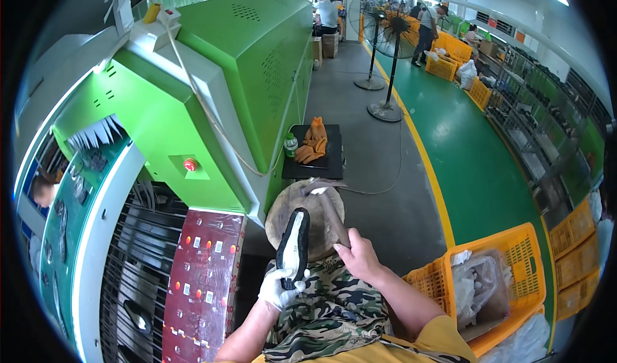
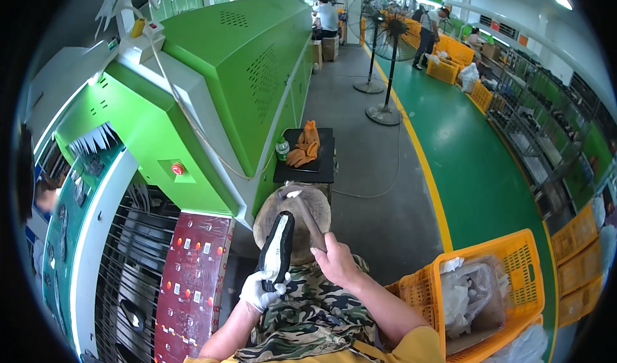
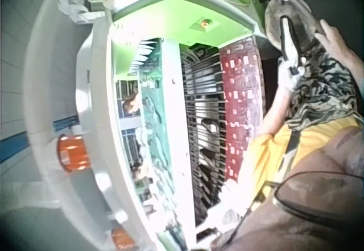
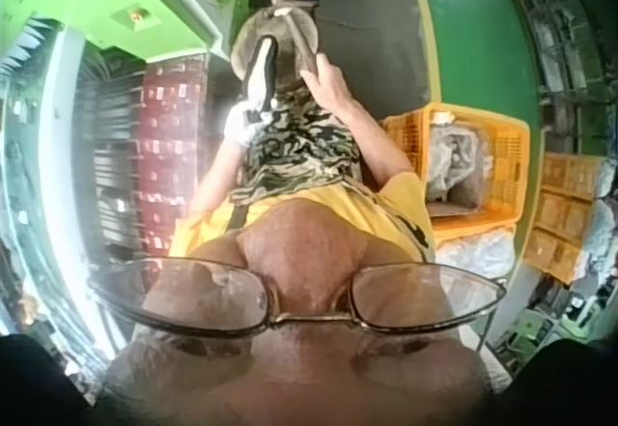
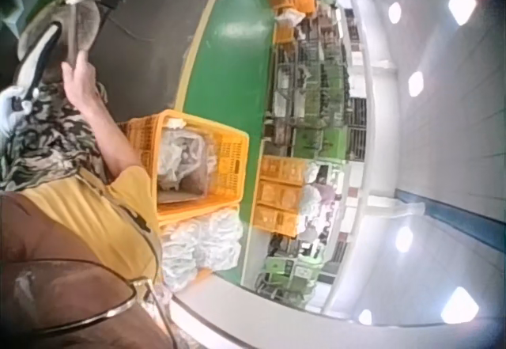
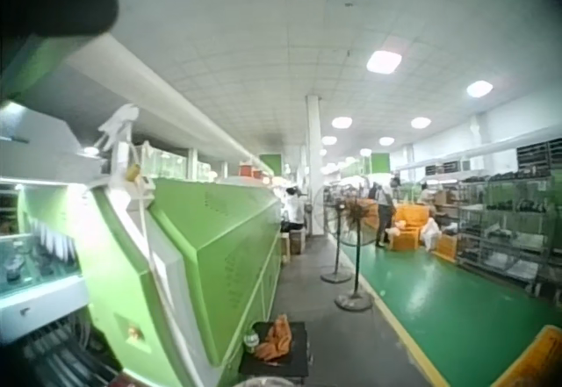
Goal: Hammering a shoe sole on a wooden block to secure adhesion and shape during manufacturing.
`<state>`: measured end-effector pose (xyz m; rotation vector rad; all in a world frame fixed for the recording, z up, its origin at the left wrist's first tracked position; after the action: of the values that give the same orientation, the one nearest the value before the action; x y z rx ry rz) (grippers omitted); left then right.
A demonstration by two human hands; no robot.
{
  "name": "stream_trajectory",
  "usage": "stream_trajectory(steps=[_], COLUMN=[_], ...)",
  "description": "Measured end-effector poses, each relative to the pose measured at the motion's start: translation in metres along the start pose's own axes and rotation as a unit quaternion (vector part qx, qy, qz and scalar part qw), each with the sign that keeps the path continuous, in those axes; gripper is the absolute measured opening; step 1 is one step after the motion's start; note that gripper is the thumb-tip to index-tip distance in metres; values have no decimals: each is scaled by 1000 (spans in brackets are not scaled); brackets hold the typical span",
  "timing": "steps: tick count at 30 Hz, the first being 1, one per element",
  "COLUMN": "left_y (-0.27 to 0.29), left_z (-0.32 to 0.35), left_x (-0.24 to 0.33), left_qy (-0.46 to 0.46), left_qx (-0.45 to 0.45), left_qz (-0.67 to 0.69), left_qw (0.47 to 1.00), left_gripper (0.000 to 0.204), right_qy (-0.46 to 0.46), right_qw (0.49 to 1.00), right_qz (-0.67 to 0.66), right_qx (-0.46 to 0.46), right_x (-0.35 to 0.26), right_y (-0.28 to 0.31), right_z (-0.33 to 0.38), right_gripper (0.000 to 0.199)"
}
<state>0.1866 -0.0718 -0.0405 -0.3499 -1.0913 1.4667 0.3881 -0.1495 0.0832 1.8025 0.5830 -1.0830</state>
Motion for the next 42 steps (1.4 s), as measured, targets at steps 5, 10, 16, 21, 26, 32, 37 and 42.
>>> stream_trajectory(steps=[5,10,16,21,26,32,37,42], left_y=[-5,-5,5,3,8,-2,6,20], left_z=[-9,-15,-24,-27,-30,-29,-31,-34], left_x=[2,8,12,13,14,16,12,9], left_qy=[-4,-18,-21,-22,-9,-16,4,-10], left_qx=[2,-17,-12,-23,-8,0,-21,-9], left_qz=[-3,9,22,22,27,19,51,13], left_qw=[1000,1000,999,999,1000,1000,998,1000], left_gripper=[37,40,44,46,38,42,38,37], right_qy=[-13,-35,-18,20,-25,-17,-14,-49], right_qw=[999,999,997,1000,999,998,998,997], right_qz=[45,-1,36,16,-10,37,-6,65], right_qx=[24,39,-70,15,-35,-52,60,-16], right_x=[47,35,33,44,33,64,30,43], right_y=[-9,0,-17,-30,-26,-35,-11,-26], right_z=[8,15,18,32,22,20,18,0], right_gripper=[30,32,34,33,35,31,31,29])
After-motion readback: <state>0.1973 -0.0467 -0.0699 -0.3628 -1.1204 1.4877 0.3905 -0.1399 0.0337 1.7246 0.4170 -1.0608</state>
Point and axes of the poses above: each hand's wrist, its own z-axis away from the middle knuckle, its own y-axis out of the back of the hand, x = y × z, the point moved 8 cm from there along -z, towards the middle knuckle, and after that the axes turned 7 degrees about -z, right-handed, at the moved point
